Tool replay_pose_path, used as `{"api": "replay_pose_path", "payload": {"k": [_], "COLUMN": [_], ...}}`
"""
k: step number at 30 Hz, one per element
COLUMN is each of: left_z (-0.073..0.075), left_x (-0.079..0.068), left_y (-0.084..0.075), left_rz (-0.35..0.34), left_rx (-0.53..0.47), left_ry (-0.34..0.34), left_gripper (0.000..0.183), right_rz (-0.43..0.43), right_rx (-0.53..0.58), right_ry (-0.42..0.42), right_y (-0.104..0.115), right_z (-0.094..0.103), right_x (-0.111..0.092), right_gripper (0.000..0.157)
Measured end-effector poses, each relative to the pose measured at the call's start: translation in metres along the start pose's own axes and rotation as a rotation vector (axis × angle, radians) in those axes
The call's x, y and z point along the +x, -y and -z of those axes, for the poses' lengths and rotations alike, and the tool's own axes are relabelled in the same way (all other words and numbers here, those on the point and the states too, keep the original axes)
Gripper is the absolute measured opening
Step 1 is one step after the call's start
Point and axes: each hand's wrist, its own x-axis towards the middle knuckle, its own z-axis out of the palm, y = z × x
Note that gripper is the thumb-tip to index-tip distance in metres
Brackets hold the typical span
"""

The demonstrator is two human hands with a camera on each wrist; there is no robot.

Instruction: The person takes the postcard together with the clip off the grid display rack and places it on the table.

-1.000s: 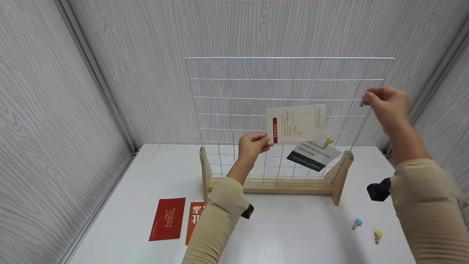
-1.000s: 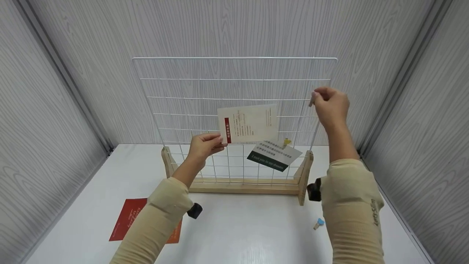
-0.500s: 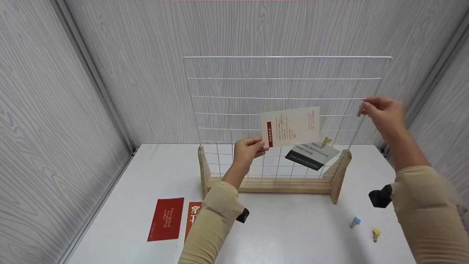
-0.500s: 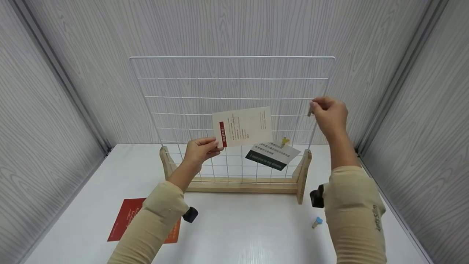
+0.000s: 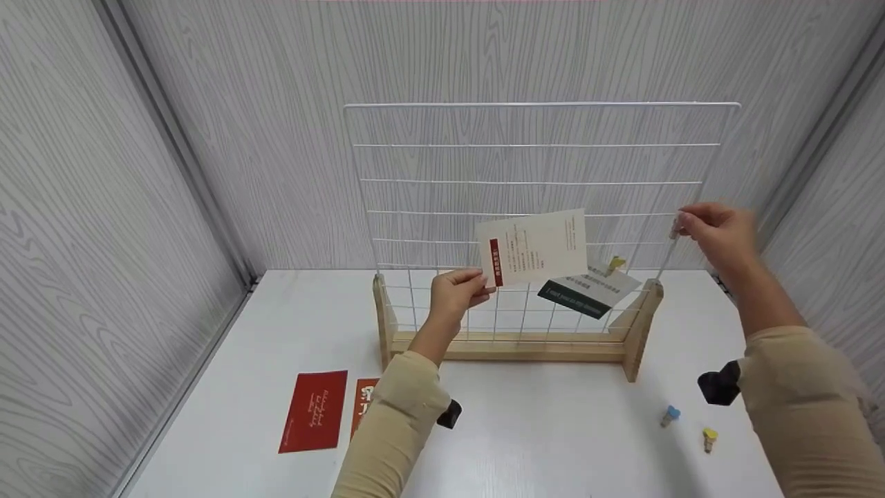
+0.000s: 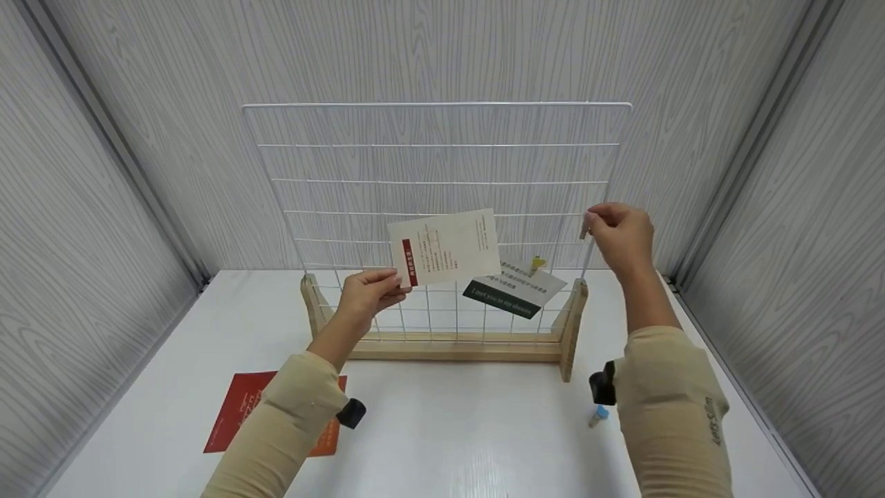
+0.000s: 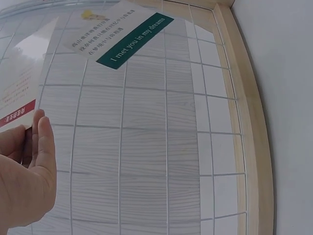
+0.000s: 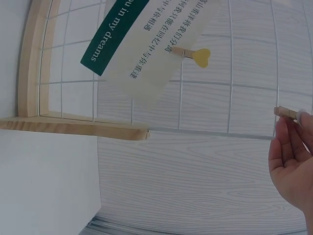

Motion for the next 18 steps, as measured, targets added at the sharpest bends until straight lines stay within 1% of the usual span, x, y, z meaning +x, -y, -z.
{"api": "replay_pose_path", "payload": {"k": [4,7,9,11,15,18], "left_z": [0.005,0.008,0.009,0.012,0.016,0.020], "left_x": [-0.001,-0.001,-0.002,-0.003,-0.004,-0.005], "left_y": [0.005,0.008,0.009,0.011,0.016,0.020], "left_rz": [0.020,0.030,0.033,0.037,0.045,0.046], "left_rx": [-0.006,-0.011,-0.010,-0.004,0.009,0.011], "left_ry": [-0.010,-0.014,-0.015,-0.015,-0.018,-0.018], "left_gripper": [0.018,0.019,0.019,0.019,0.020,0.020], "right_rz": [0.000,-0.005,-0.014,-0.023,-0.030,-0.039], "right_rx": [-0.004,0.042,0.042,0.038,0.000,-0.012], "right_ry": [0.020,0.039,0.049,0.059,0.057,0.051], "right_y": [-0.008,-0.015,-0.020,-0.024,-0.030,-0.034], "right_z": [-0.003,-0.004,-0.005,-0.006,-0.007,-0.008], "right_x": [-0.005,-0.007,-0.009,-0.011,-0.015,-0.018], "right_gripper": [0.019,0.012,0.011,0.014,0.027,0.030]}}
